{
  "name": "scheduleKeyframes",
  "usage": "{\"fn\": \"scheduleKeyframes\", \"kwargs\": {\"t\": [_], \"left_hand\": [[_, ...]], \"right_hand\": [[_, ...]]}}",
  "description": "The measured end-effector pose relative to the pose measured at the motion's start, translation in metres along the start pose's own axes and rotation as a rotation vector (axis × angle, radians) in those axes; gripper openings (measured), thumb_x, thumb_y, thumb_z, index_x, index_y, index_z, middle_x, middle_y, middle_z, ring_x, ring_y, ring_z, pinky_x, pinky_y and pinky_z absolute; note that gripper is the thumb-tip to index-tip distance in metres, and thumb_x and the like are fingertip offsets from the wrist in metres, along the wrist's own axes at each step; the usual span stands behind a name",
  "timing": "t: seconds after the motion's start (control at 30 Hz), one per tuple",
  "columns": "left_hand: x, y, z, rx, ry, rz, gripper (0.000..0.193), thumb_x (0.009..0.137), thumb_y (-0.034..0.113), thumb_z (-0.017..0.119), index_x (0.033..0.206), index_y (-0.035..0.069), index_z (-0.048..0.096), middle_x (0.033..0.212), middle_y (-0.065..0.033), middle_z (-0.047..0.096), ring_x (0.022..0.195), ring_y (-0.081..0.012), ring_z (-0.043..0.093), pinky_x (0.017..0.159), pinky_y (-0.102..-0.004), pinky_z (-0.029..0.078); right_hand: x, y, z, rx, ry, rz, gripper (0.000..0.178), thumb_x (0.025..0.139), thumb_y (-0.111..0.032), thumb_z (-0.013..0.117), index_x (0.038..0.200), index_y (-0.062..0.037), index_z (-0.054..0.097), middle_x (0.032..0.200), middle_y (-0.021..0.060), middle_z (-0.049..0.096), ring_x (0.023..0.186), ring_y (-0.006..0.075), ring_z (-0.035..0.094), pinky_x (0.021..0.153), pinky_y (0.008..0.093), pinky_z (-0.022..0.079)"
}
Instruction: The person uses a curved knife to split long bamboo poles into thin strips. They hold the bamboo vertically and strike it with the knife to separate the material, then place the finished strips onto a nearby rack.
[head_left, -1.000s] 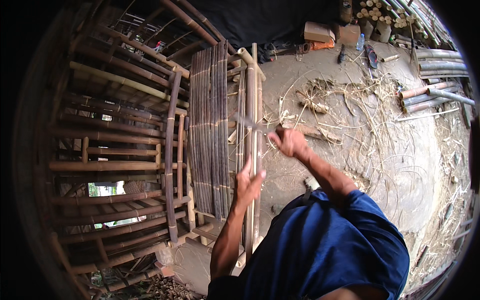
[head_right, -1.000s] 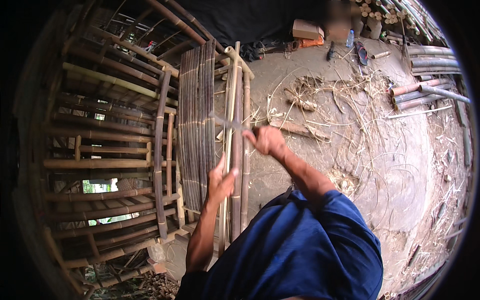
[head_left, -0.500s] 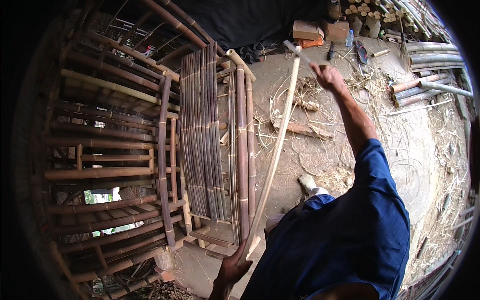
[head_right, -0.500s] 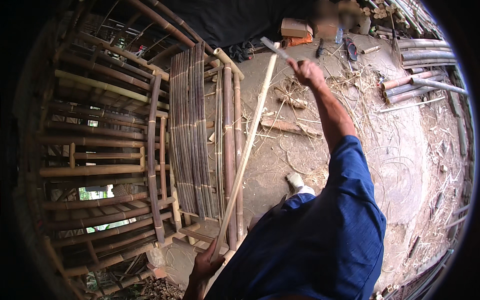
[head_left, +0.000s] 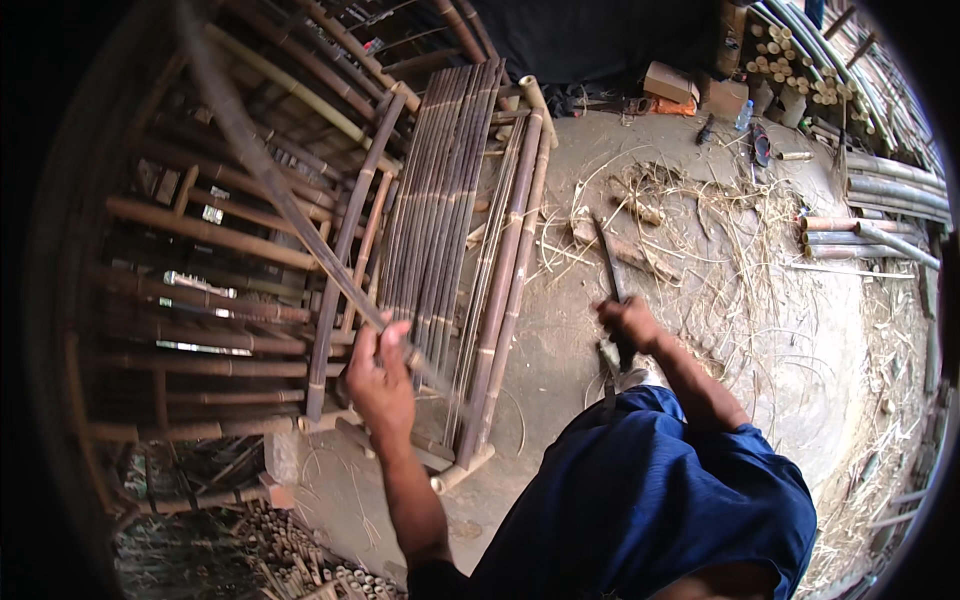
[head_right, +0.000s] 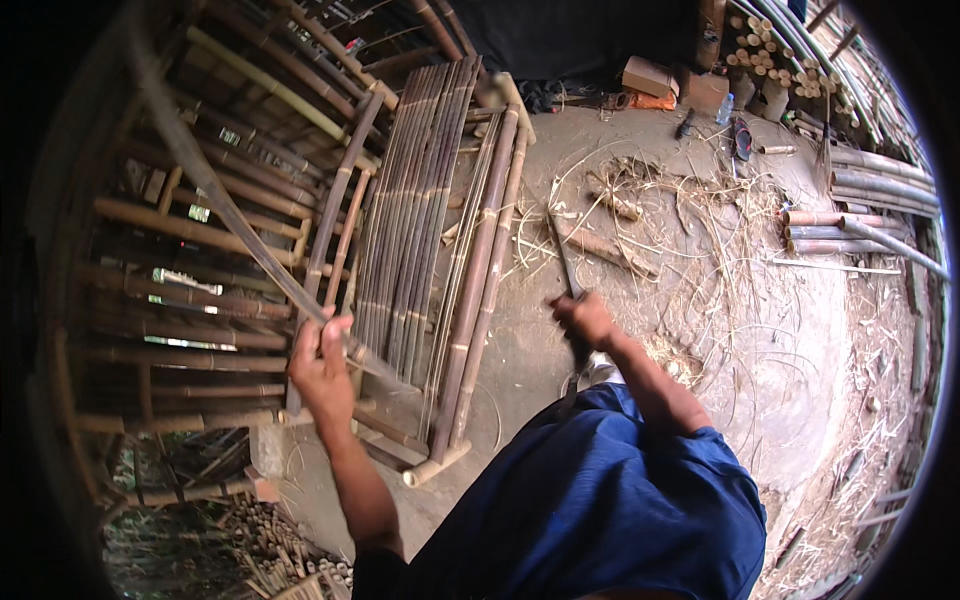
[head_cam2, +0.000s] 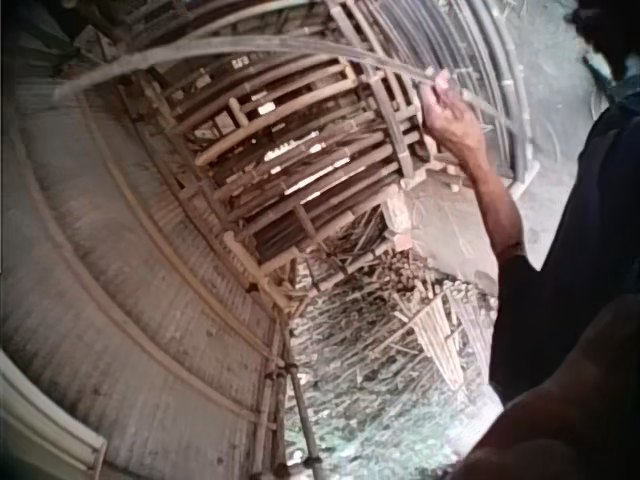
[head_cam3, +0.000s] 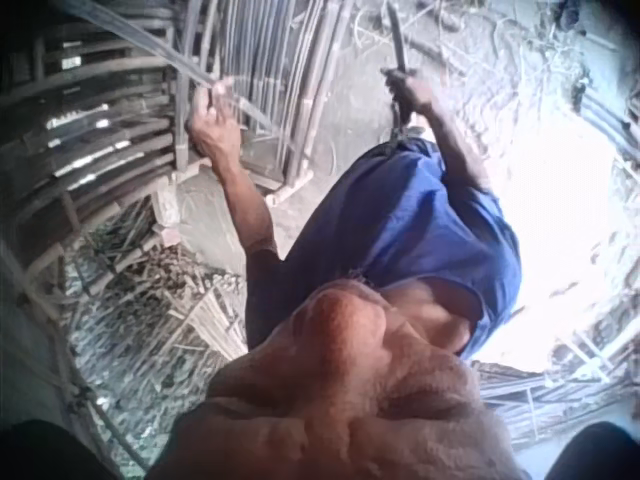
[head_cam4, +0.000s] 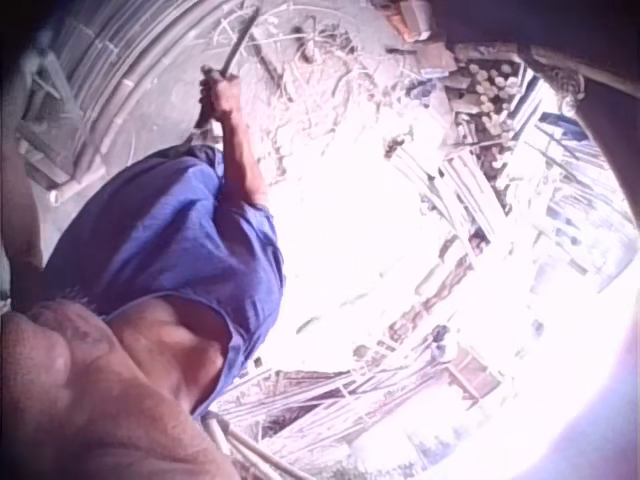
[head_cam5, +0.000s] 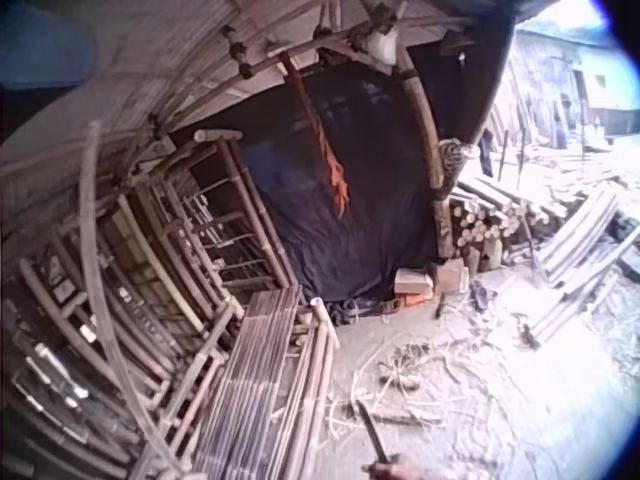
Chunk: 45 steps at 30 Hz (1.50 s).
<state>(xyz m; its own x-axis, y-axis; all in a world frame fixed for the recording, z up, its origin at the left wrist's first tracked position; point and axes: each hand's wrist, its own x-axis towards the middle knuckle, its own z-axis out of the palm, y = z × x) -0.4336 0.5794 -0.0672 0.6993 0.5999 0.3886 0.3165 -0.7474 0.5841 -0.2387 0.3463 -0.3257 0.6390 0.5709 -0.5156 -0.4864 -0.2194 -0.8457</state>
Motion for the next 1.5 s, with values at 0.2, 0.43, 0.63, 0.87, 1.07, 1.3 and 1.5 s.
{"fn": "scheduleKeyframes", "kwargs": {"t": [0.2, 0.43, 0.63, 0.87, 1.07, 1.3, 1.5], "left_hand": [[-0.102, -0.033, 0.055, -0.598, -0.084, -0.103, 0.021, 0.101, 0.012, 0.049, 0.114, -0.002, 0.056, 0.116, -0.0179, 0.065, 0.108, -0.0221, 0.063, 0.096, -0.0343, 0.048], [-0.221, -0.035, 0.071, -0.665, -0.267, -0.338, 0.041, 0.093, 0.021, 0.064, 0.126, -0.003, 0.055, 0.125, -0.0188, 0.062, 0.114, -0.0237, 0.060, 0.091, -0.0342, 0.050], [-0.206, -0.027, 0.024, 0.203, -0.409, -0.011, 0.062, 0.097, 0.024, 0.056, 0.147, -0.003, 0.030, 0.132, -0.0263, 0.055, 0.123, -0.0447, 0.052, 0.101, -0.0501, 0.042], [-0.206, -0.049, 0.080, -0.773, -0.747, -0.485, 0.046, 0.099, 0.022, 0.055, 0.140, 0.002, 0.047, 0.063, 0.0049, 0.048, 0.046, -0.0026, 0.041, 0.040, -0.0219, 0.038], [-0.181, -0.044, 0.130, -0.670, -0.569, -0.342, 0.047, 0.095, 0.026, 0.065, 0.132, 0.000, 0.055, 0.061, 0.0077, 0.043, 0.052, -0.0022, 0.035, 0.044, -0.0237, 0.028], [-0.187, -0.034, 0.141, -0.683, -0.519, -0.210, 0.046, 0.089, 0.006, 0.060, 0.134, -0.002, 0.052, 0.065, 0.0074, 0.036, 0.057, -0.0034, 0.032, 0.048, -0.0243, 0.027], [-0.174, 0.003, 0.107, -0.445, -0.675, -0.178, 0.048, 0.090, 0.005, 0.060, 0.136, -0.002, 0.050, 0.066, 0.0047, 0.037, 0.058, -0.0049, 0.032, 0.049, -0.0242, 0.029]], "right_hand": [[-0.087, 0.039, 0.122, 0.405, -0.242, 0.130, 0.043, 0.087, -0.046, 0.070, 0.099, -0.0047, 0.065, 0.093, 0.0090, 0.070, 0.061, 0.0145, 0.056, 0.055, 0.0322, 0.048], [-0.059, 0.030, 0.130, 0.656, -0.037, 0.038, 0.024, 0.092, -0.027, 0.066, 0.087, -0.0036, 0.063, 0.068, 0.0067, 0.058, 0.055, 0.0189, 0.054, 0.053, 0.0343, 0.047], [-0.040, 0.002, 0.077, 0.388, -0.004, -0.185, 0.023, 0.088, -0.021, 0.071, 0.080, 0.0005, 0.066, 0.067, 0.0076, 0.062, 0.051, 0.0154, 0.056, 0.044, 0.0299, 0.046], [-0.026, -0.038, 0.020, -0.769, 0.113, -0.519, 0.078, 0.091, -0.071, 0.041, 0.088, 0.0036, 0.064, 0.070, 0.0171, 0.063, 0.058, 0.0247, 0.063, 0.055, 0.0393, 0.052], [-0.116, -0.006, 0.039, -1.241, -0.188, -0.801, 0.056, 0.094, -0.059, 0.045, 0.105, -0.0087, 0.065, 0.085, 0.0212, 0.068, 0.081, 0.0376, 0.069, 0.069, 0.0483, 0.055], [-0.074, -0.032, 0.001, -1.185, 0.019, -0.700, 0.063, 0.095, -0.062, 0.040, 0.094, -0.0051, 0.067, 0.072, 0.0224, 0.066, 0.072, 0.0393, 0.068, 0.066, 0.0469, 0.054], [0.003, -0.040, -0.051, -1.105, 0.387, -0.872, 0.064, 0.093, -0.060, 0.050, 0.070, -0.0025, 0.066, 0.055, 0.0193, 0.059, 0.042, 0.0299, 0.058, 0.036, 0.0386, 0.042]]}}
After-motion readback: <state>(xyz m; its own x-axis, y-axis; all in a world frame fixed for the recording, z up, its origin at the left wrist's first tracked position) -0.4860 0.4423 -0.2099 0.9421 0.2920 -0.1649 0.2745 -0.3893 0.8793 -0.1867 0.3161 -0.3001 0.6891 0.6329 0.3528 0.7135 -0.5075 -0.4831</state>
